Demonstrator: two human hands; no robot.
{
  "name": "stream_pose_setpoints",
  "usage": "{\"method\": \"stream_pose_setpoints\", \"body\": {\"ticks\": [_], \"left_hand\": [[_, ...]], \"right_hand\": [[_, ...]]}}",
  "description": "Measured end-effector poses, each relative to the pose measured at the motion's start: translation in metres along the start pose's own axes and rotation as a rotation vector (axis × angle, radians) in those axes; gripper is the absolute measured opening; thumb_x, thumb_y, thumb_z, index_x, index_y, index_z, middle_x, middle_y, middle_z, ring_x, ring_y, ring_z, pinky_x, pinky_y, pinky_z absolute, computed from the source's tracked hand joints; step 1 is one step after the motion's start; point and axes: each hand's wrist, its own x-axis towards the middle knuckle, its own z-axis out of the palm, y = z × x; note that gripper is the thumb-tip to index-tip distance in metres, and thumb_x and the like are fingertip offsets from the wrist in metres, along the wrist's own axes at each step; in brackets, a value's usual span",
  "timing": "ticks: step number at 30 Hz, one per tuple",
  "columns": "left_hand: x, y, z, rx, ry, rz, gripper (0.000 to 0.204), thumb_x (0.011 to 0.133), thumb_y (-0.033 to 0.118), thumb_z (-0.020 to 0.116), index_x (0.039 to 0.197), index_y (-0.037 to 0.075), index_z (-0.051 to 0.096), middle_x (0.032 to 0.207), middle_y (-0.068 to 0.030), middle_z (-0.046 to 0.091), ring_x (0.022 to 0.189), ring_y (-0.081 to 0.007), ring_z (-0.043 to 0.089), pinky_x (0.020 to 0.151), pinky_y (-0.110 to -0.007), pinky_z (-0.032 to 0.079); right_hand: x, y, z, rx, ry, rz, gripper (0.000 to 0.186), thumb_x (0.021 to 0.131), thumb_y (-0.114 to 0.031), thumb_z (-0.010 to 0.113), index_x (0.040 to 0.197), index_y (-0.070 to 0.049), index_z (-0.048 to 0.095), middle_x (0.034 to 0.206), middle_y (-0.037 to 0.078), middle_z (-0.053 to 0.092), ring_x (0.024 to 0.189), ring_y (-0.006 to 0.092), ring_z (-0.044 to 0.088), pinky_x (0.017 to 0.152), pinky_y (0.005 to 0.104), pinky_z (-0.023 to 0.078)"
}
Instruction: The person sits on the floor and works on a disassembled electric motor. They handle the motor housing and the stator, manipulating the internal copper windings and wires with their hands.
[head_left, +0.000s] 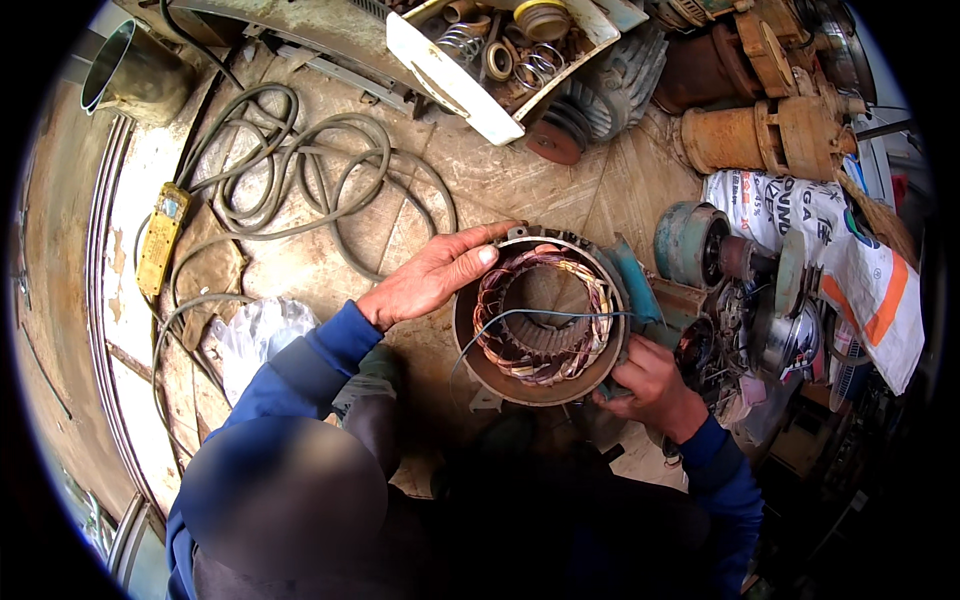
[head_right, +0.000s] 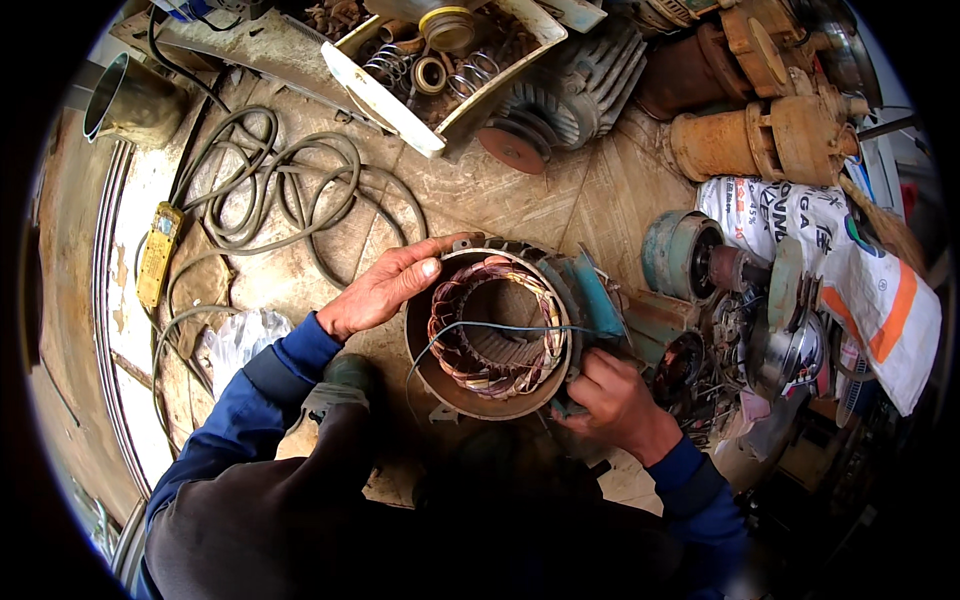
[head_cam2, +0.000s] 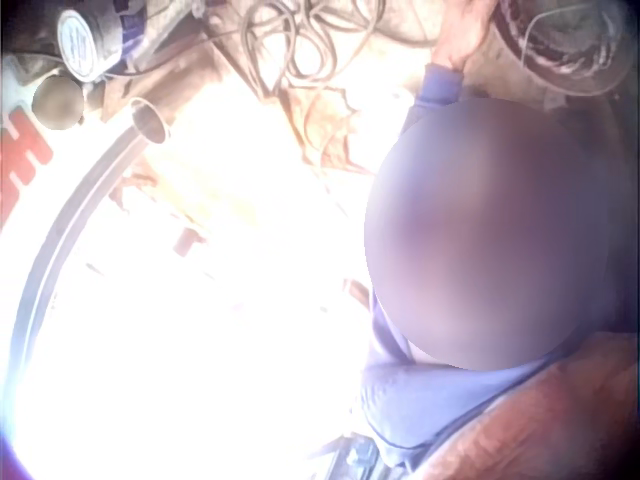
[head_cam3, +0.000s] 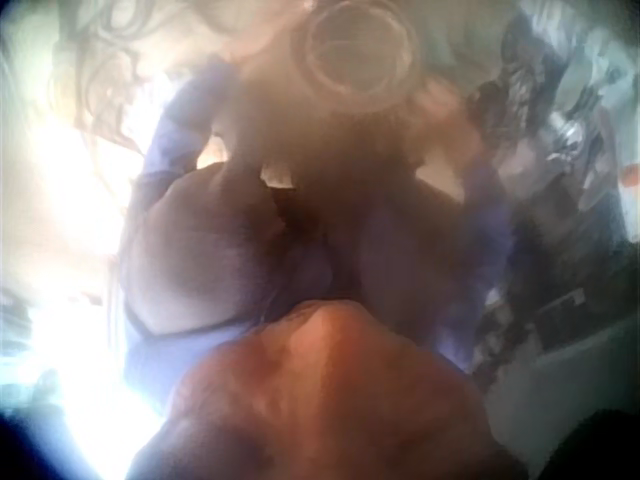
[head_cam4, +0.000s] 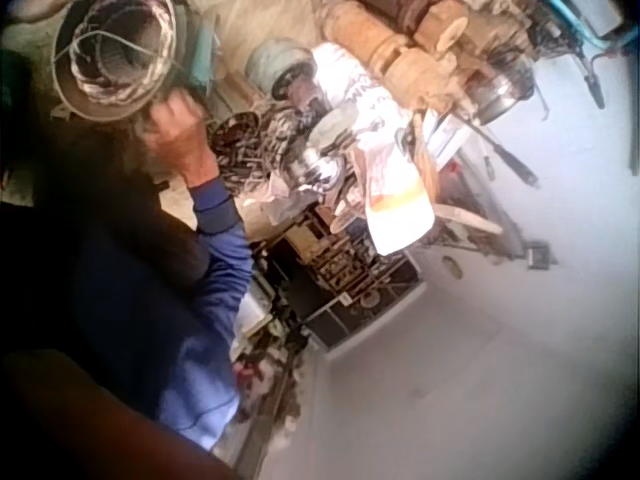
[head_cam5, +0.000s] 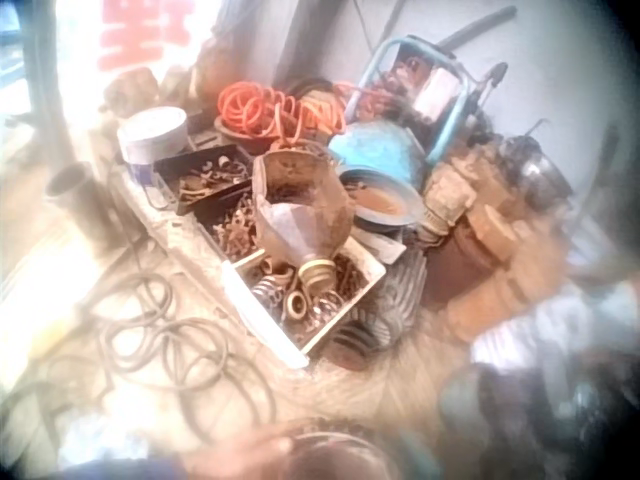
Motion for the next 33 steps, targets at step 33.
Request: {"method": "stream_pose_setpoints", "body": {"ticks": [33], "left_hand": [[0.011,-0.003,0.002,0.120,0.156,0.031,0.061,0.115,0.047,0.048,0.146,-0.004,0.058,0.131,-0.0109,0.070,0.122,-0.0163,0.060,0.109,-0.032,0.048]], "right_hand": [[0.020,0.005,-0.016,0.099,0.008,0.120,0.033,0.066,-0.007,0.090,0.072,-0.003,0.058,0.079,0.011,0.052,0.070,0.0318,0.059,0.062,0.0420,0.050]]}}
